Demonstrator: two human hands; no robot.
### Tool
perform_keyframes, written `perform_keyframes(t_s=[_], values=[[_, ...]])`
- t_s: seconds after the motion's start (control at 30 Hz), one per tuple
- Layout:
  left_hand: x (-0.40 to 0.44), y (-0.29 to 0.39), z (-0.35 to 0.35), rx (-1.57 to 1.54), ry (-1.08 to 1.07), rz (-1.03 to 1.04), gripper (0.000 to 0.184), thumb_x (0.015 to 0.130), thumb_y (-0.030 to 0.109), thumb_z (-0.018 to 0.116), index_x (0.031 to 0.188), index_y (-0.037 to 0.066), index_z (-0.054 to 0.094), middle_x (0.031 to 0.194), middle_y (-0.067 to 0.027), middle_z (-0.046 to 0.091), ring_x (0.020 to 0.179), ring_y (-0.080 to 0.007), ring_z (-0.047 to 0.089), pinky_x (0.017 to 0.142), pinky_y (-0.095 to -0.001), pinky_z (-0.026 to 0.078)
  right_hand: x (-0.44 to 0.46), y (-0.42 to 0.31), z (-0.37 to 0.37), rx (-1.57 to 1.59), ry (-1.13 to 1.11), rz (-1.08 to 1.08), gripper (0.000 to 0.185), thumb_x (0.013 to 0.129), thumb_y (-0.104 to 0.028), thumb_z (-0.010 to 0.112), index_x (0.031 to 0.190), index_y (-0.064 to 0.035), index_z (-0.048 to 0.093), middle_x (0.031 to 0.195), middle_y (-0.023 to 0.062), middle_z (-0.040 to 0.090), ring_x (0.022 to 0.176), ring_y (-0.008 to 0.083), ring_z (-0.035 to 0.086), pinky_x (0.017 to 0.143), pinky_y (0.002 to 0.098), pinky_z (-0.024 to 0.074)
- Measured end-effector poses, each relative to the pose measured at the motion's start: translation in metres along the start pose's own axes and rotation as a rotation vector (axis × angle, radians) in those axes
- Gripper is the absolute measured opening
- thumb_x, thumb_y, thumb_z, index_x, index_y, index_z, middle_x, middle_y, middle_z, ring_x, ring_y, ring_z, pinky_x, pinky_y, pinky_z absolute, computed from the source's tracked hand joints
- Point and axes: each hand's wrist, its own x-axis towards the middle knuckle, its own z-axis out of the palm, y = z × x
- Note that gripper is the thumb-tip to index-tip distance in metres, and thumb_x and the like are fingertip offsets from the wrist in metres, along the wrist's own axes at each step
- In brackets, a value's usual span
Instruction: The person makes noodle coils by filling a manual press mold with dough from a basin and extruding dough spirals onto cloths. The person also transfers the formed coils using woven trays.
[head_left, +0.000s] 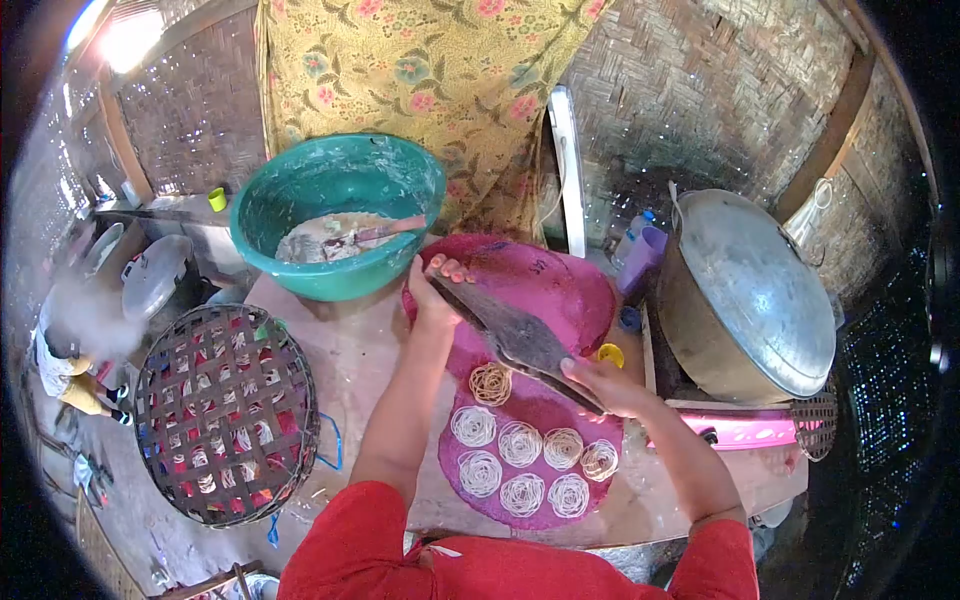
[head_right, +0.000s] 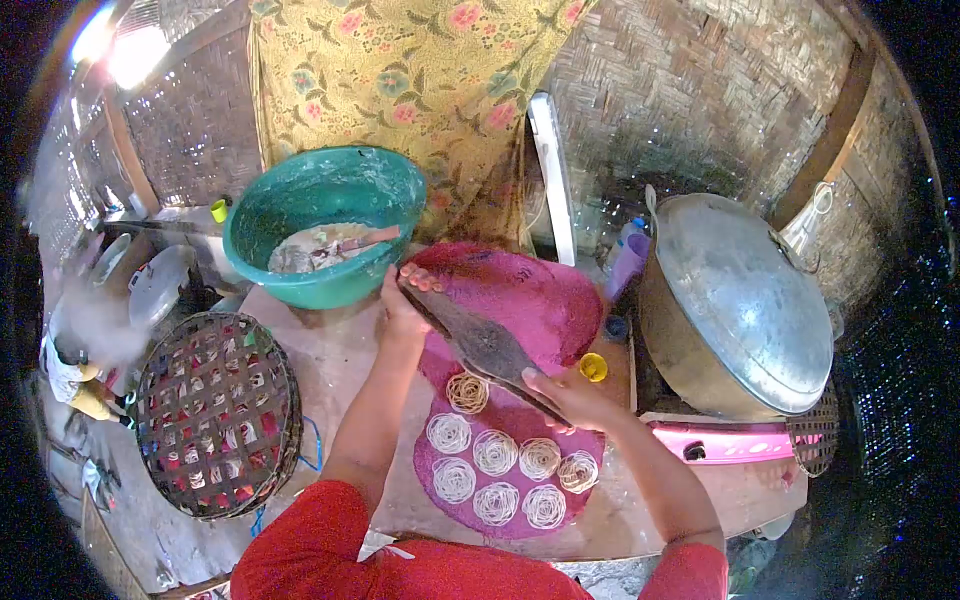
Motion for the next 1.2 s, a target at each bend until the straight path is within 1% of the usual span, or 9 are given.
perform_keyframes(t_s=[0.2,0.37,0.57,0.63,0.77,0.9,0.97,1.1,1.2], values=[[-0.008,0.020,0.006,0.123,0.032,0.014,0.038,0.092,0.045,0.028,0.066,0.020,0.040,0.054,0.0042,0.039,0.051,-0.0147,0.043,0.055,-0.0341,0.038,-0.002,-0.008,0.024,0.034,0.003,-0.008,0.065,0.084,-0.067,0.043,0.069,-0.0051,0.058,0.052,0.0046,0.052,0.043,0.0127,0.051,0.039,0.0269,0.0385],[-0.021,-0.005,-0.017,0.066,0.220,-0.008,0.042,0.092,0.047,0.026,0.065,0.019,0.041,0.054,0.0031,0.040,0.050,-0.0155,0.043,0.055,-0.0361,0.039,-0.008,0.012,0.017,0.072,-0.043,0.040,0.064,0.085,-0.065,0.043,0.070,-0.0052,0.059,0.052,0.0044,0.053,0.042,0.0129,0.050,0.038,0.0270,0.0371],[0.004,-0.024,-0.034,0.050,0.116,-0.111,0.043,0.090,0.050,0.032,0.062,0.019,0.042,0.052,0.0027,0.041,0.049,-0.0172,0.043,0.056,-0.0369,0.039,0.015,0.049,0.016,0.019,0.062,-0.011,0.059,0.089,-0.058,0.043,0.073,-0.0037,0.060,0.053,0.0048,0.053,0.039,0.0126,0.048,0.038,0.0274,0.0378],[0.019,-0.024,-0.040,0.043,0.018,-0.149,0.044,0.089,0.052,0.034,0.062,0.018,0.041,0.053,0.0018,0.040,0.050,-0.0177,0.043,0.056,-0.0366,0.039,0.020,0.056,0.020,0.133,0.106,-0.050,0.052,0.088,-0.053,0.051,0.082,-0.0022,0.059,0.057,0.0072,0.057,0.044,0.0136,0.054,0.038,0.0260,0.0409],[0.030,-0.024,-0.007,0.029,-0.191,-0.237,0.044,0.088,0.054,0.036,0.063,0.018,0.040,0.052,0.0012,0.040,0.050,-0.0174,0.043,0.057,-0.0351,0.038,0.025,0.062,0.013,0.233,0.038,-0.116,0.050,0.092,-0.053,0.043,0.097,-0.0048,0.056,0.070,0.0069,0.059,0.053,0.0135,0.055,0.045,0.0247,0.0430],[0.012,-0.039,0.039,0.120,-0.113,-0.208,0.041,0.090,0.048,0.039,0.059,0.019,0.036,0.049,0.0043,0.038,0.048,-0.0142,0.043,0.058,-0.0318,0.039,-0.004,0.041,-0.004,0.430,-0.114,-0.150,0.055,0.092,-0.058,0.035,0.099,-0.0065,0.055,0.071,0.0061,0.059,0.051,0.0138,0.053,0.045,0.0254,0.0427],[0.015,-0.052,0.015,-0.024,-0.209,-0.264,0.040,0.089,0.045,0.039,0.059,0.018,0.037,0.050,0.0042,0.039,0.048,-0.0136,0.043,0.057,-0.0317,0.038,-0.014,0.041,-0.012,0.395,-0.150,0.091,0.061,0.091,-0.062,0.029,0.098,-0.0081,0.055,0.066,0.0050,0.056,0.050,0.0139,0.050,0.044,0.0263,0.0411],[-0.001,-0.091,-0.041,-0.055,0.154,-0.219,0.037,0.087,0.043,0.040,0.060,0.018,0.040,0.049,0.0055,0.037,0.046,-0.0123,0.040,0.057,-0.0317,0.037,-0.023,0.057,-0.018,0.319,-0.138,0.209,0.066,0.087,-0.069,0.029,0.090,-0.0094,0.056,0.059,0.0029,0.053,0.043,0.0130,0.047,0.040,0.0259,0.0377],[0.004,-0.092,-0.046,-0.090,0.122,-0.227,0.040,0.087,0.049,0.035,0.061,0.018,0.039,0.051,0.0039,0.036,0.047,-0.0140,0.038,0.057,-0.0327,0.036,-0.021,0.055,-0.021,0.160,-0.053,0.307,0.065,0.087,-0.068,0.029,0.083,-0.0088,0.055,0.055,0.0029,0.051,0.041,0.0134,0.047,0.038,0.0264,0.0376]])
